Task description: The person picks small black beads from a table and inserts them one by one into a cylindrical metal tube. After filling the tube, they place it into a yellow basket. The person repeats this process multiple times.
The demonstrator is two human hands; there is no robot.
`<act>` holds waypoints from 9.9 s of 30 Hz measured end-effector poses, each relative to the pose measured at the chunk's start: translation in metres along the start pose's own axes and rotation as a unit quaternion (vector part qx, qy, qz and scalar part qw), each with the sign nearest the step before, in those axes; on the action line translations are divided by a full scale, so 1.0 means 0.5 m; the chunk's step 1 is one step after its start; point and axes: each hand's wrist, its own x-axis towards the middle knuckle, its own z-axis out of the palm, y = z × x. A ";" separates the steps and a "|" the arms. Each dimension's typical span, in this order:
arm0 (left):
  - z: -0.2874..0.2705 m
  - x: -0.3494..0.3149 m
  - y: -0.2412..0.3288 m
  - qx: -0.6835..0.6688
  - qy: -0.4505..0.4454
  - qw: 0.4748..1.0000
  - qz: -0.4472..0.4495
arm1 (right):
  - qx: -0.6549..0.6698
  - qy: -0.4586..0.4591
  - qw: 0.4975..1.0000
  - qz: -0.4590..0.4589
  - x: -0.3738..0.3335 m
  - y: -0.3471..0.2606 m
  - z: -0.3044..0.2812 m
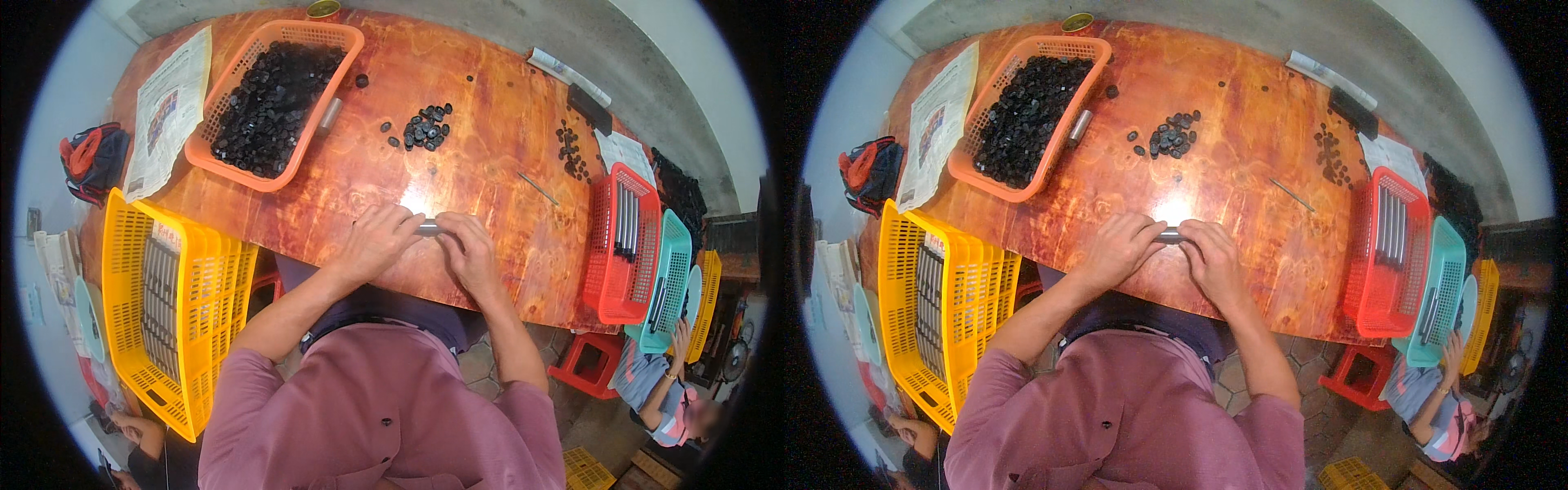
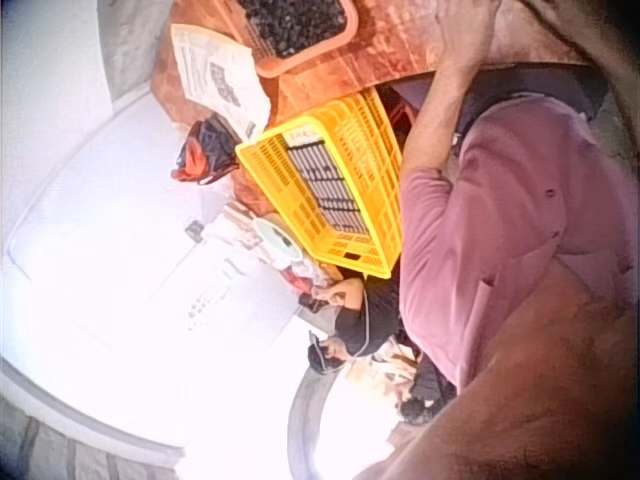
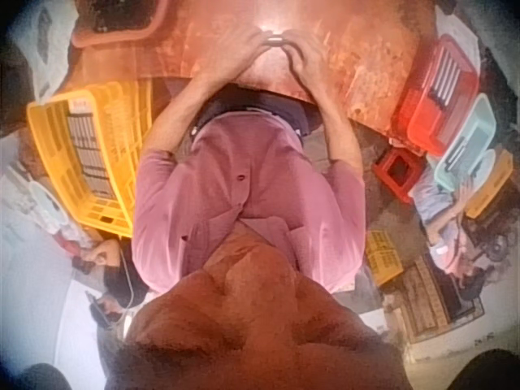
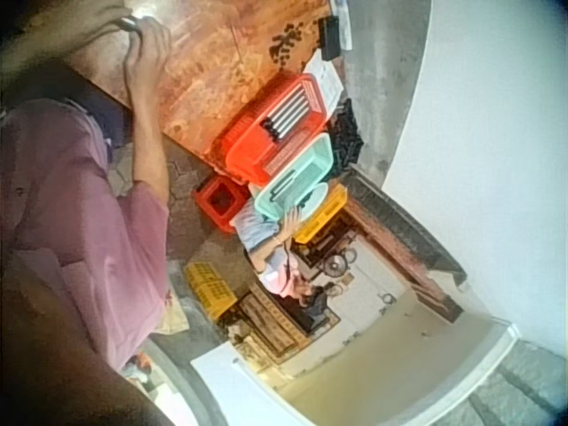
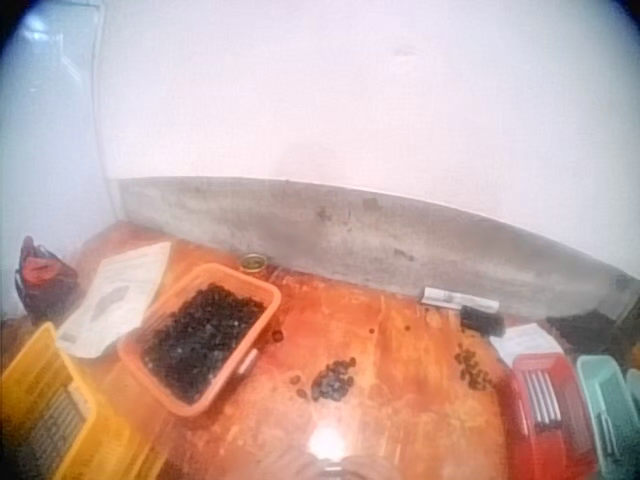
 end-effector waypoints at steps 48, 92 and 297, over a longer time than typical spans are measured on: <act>0.016 -0.005 -0.003 0.091 -0.077 0.991 -0.060 | -0.169 0.062 0.981 0.070 0.133 0.036 0.115; -0.172 -0.221 -0.031 0.121 0.120 0.971 -0.168 | -0.150 0.039 0.988 0.027 0.109 0.142 0.084; 0.022 -0.057 -0.030 -0.790 0.101 0.528 -0.295 | -0.127 0.054 0.990 0.006 0.178 0.054 0.074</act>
